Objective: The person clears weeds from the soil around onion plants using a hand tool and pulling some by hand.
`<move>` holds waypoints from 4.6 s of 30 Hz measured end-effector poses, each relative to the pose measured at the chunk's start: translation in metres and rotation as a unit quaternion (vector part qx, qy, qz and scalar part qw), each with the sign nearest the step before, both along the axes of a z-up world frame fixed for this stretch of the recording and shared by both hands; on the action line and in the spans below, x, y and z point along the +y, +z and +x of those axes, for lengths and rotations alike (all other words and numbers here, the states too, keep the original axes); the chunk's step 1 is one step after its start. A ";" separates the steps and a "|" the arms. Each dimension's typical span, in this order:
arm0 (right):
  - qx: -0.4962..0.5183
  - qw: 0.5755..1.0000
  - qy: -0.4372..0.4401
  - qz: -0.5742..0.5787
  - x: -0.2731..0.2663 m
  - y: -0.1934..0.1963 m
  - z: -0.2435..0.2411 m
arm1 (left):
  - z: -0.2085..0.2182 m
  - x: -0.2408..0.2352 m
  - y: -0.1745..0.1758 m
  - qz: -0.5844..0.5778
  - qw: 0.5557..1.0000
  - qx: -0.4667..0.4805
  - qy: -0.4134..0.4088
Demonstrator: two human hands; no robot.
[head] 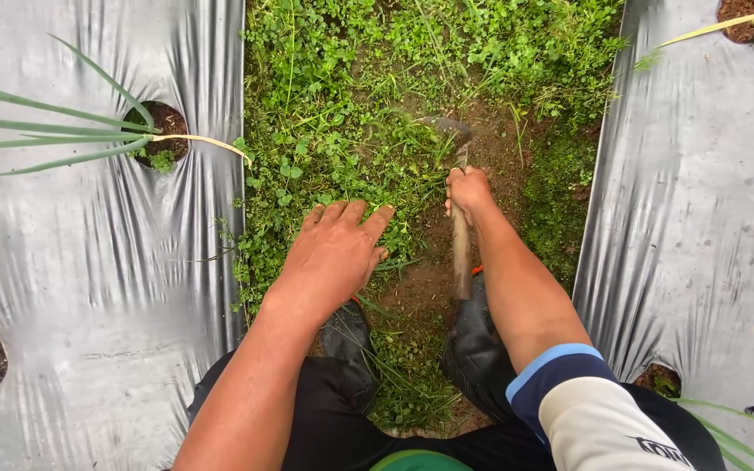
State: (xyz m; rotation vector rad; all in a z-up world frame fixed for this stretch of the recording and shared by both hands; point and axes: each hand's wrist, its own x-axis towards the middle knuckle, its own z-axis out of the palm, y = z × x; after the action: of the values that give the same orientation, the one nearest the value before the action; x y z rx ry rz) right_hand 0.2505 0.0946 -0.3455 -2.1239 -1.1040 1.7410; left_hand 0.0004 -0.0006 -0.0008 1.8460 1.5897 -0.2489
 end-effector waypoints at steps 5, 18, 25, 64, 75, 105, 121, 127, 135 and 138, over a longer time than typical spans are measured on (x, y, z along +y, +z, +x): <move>-0.010 0.996 -0.086 0.003 0.003 -0.002 -0.006 | -0.002 -0.001 0.001 0.001 1.000 -0.002 0.003; -0.005 0.999 -0.047 0.024 0.017 -0.010 -0.002 | -0.021 -0.005 0.002 -0.003 0.999 0.005 0.037; 0.018 0.998 0.020 0.049 0.031 0.012 -0.004 | -0.026 0.001 0.012 -0.021 0.999 0.011 0.046; -0.036 0.991 0.126 -0.037 -0.004 0.027 0.042 | -0.014 -0.012 0.018 -0.015 1.000 0.008 0.021; -0.027 0.997 -0.070 0.009 -0.017 -0.001 0.060 | -0.008 -0.019 0.023 -0.021 0.999 0.010 0.025; -0.014 0.999 0.043 0.002 -0.016 0.009 0.007 | -0.012 -0.045 0.042 -0.025 0.998 0.040 0.030; -0.056 0.988 0.141 0.004 -0.022 0.040 0.044 | -0.008 -0.076 0.057 -0.023 0.997 0.056 0.047; -0.045 0.995 0.084 -0.002 -0.031 0.020 0.067 | 0.002 -0.072 0.052 -0.012 0.999 0.022 0.027; -0.010 0.999 -0.033 0.021 -0.045 0.015 0.063 | 0.002 -0.073 0.052 0.026 0.999 0.018 0.022; -0.012 0.998 0.050 -0.033 -0.054 0.028 0.051 | 0.001 -0.073 0.053 0.018 0.999 0.015 0.024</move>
State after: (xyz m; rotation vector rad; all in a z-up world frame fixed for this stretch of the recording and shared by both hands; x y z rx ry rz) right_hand 0.3017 0.0402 -0.3177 -2.1687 -1.1945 1.8238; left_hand 0.0016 -0.0740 0.0526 1.8377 1.6662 -0.2283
